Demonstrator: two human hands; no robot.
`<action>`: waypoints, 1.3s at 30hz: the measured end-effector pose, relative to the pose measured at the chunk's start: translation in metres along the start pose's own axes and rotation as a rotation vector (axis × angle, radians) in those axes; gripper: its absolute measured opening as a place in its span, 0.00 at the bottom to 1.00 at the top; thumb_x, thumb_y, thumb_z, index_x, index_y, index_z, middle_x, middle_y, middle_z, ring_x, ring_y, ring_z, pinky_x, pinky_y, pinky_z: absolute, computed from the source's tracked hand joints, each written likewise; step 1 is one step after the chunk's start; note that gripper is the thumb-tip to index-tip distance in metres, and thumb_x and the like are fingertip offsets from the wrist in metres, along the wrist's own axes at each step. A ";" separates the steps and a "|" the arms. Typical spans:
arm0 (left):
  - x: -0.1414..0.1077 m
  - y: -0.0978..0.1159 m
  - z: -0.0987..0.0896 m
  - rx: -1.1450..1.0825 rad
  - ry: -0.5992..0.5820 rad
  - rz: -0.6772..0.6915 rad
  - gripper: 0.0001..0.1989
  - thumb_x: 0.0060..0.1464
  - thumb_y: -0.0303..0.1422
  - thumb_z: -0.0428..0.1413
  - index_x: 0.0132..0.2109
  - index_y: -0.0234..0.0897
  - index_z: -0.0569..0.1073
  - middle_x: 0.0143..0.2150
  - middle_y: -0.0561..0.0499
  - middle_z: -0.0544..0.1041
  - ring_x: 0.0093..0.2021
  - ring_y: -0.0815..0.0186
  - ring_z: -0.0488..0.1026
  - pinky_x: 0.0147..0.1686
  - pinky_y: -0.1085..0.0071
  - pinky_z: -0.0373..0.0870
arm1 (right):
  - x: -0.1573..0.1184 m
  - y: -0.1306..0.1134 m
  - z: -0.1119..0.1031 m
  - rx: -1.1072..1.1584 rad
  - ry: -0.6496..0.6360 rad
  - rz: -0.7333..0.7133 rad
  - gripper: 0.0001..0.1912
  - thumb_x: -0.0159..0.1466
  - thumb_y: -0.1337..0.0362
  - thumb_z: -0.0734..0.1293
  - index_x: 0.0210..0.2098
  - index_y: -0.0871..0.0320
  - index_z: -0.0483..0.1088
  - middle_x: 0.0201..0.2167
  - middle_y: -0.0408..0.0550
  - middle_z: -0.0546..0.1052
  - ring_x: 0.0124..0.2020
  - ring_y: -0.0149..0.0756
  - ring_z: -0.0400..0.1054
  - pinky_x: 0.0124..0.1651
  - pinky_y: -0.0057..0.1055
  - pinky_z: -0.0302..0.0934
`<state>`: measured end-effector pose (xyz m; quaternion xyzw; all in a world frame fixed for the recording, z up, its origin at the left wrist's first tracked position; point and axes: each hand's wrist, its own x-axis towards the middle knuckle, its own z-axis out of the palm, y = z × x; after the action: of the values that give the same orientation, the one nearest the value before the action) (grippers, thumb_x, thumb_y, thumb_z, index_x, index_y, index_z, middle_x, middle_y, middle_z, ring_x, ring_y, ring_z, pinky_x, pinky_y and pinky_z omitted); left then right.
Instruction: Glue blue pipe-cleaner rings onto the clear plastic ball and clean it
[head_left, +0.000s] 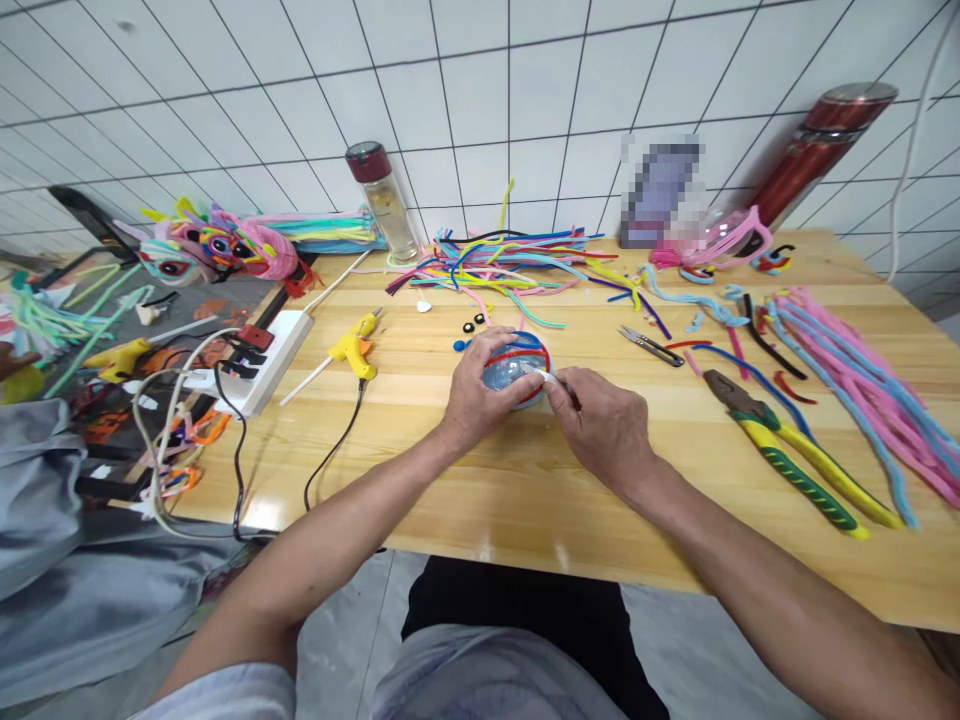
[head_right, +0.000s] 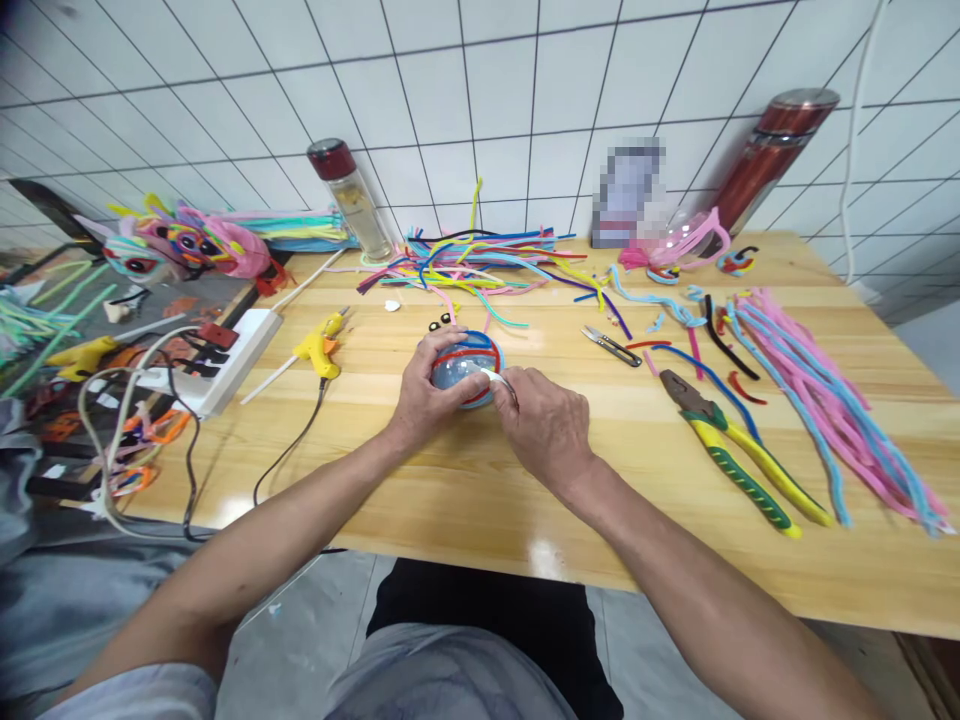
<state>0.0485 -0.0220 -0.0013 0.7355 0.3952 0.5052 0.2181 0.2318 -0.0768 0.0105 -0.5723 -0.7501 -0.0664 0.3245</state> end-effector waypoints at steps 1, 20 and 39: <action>0.000 0.000 0.000 0.004 -0.003 -0.004 0.25 0.56 0.45 0.67 0.56 0.39 0.71 0.60 0.41 0.76 0.63 0.55 0.74 0.65 0.53 0.70 | 0.000 0.000 0.000 0.003 0.002 0.005 0.20 0.76 0.53 0.58 0.35 0.56 0.73 0.28 0.45 0.79 0.28 0.31 0.69 0.29 0.32 0.46; 0.001 -0.008 0.001 -0.006 0.006 0.076 0.29 0.56 0.50 0.66 0.57 0.39 0.70 0.59 0.40 0.76 0.63 0.54 0.74 0.63 0.52 0.71 | 0.003 0.004 -0.005 0.032 0.020 -0.062 0.18 0.75 0.55 0.60 0.36 0.56 0.75 0.28 0.44 0.79 0.28 0.31 0.71 0.29 0.30 0.50; -0.002 -0.008 0.004 0.024 0.015 0.057 0.35 0.52 0.53 0.67 0.60 0.40 0.69 0.61 0.39 0.76 0.64 0.52 0.73 0.64 0.50 0.71 | 0.005 0.007 -0.003 0.135 0.038 0.043 0.17 0.76 0.55 0.59 0.39 0.56 0.74 0.31 0.46 0.80 0.29 0.33 0.72 0.33 0.29 0.58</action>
<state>0.0490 -0.0183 -0.0094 0.7452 0.3818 0.5119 0.1920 0.2382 -0.0718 0.0135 -0.5637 -0.7341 -0.0197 0.3780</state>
